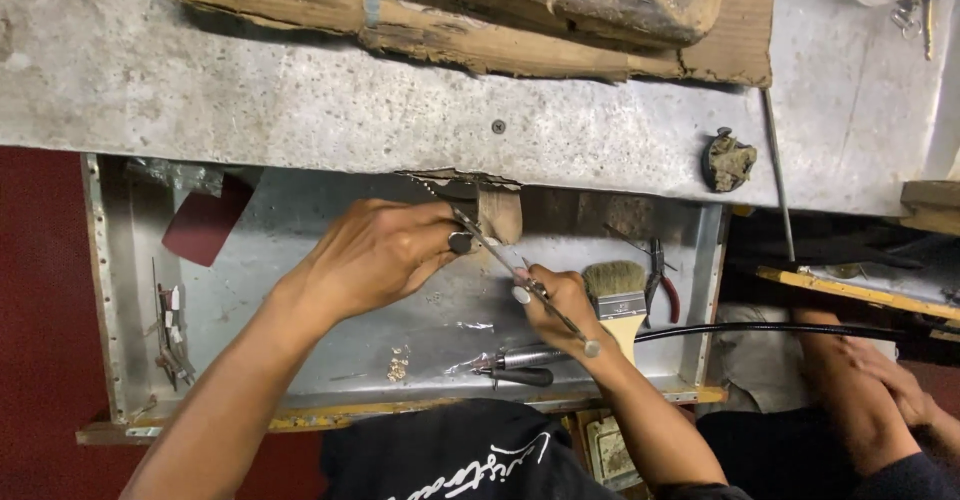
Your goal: Using a jeweler's saw to precisely cut a small metal component on a workbench pin.
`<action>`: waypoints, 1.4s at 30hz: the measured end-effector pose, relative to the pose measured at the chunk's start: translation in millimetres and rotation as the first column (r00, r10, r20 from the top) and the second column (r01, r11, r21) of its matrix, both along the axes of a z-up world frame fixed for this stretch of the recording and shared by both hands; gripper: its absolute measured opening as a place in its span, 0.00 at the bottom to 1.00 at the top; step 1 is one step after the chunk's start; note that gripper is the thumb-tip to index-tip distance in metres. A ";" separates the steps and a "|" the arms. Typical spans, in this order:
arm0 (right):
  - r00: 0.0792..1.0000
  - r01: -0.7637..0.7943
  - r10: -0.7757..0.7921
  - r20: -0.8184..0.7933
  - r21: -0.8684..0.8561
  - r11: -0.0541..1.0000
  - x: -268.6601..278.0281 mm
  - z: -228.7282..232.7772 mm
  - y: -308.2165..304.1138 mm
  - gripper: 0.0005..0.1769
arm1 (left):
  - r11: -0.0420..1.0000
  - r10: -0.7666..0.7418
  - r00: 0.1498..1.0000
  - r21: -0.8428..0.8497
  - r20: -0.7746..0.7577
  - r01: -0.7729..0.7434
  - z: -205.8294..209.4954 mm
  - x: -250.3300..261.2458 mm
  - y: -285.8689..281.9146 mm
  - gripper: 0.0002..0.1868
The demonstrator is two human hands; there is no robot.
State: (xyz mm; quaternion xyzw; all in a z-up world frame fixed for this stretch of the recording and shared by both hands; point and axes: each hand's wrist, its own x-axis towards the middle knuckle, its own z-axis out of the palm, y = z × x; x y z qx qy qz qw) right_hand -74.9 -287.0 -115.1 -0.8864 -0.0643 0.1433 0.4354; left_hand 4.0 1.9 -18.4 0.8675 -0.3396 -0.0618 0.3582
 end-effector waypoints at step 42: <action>0.998 -0.058 0.057 0.019 0.086 0.995 34.4 28.1 38.6 0.17 | 0.999 0.038 0.999 0.011 -0.011 -0.038 19.8 -4.5 -5.9 0.09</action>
